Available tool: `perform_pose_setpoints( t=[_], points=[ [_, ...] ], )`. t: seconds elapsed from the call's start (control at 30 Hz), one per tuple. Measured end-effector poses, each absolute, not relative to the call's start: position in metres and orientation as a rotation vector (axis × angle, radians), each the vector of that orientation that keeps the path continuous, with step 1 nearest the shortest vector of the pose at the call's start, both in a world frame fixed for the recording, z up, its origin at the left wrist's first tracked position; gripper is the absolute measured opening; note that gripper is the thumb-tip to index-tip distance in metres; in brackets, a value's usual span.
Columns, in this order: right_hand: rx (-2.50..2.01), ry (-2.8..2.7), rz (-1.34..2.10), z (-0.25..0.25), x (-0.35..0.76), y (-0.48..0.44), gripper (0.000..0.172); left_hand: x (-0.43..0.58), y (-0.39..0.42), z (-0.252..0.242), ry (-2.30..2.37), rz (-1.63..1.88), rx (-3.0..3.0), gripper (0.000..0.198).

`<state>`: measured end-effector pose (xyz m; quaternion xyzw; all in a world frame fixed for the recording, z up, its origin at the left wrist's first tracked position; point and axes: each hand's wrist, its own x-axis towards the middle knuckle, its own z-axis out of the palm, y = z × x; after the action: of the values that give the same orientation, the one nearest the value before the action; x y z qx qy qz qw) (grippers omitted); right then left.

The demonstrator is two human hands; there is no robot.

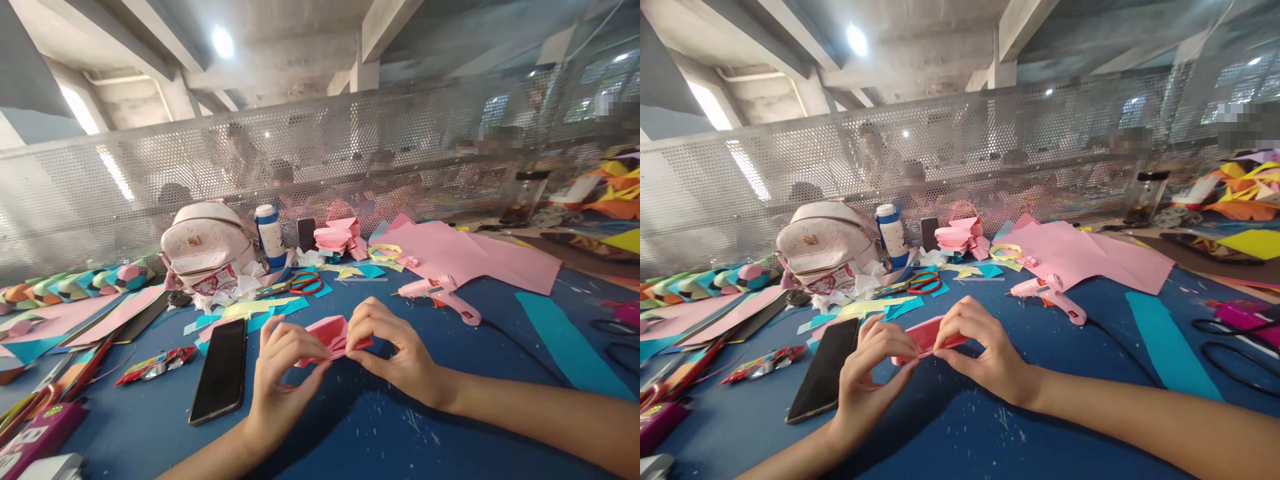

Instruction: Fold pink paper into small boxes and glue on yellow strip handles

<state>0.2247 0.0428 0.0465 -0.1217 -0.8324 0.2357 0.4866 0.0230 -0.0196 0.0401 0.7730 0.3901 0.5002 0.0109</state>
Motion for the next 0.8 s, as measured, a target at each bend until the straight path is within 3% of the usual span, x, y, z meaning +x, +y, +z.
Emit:
perform_pose_setpoints(
  t=[0.8],
  points=[
    [-0.288, -2.052, 0.579, 0.0428, 0.2245, 0.0406, 0.005, 0.0246, -0.0216, 0.0401, 1.203, 1.554, 2.434, 0.015]
  ],
)
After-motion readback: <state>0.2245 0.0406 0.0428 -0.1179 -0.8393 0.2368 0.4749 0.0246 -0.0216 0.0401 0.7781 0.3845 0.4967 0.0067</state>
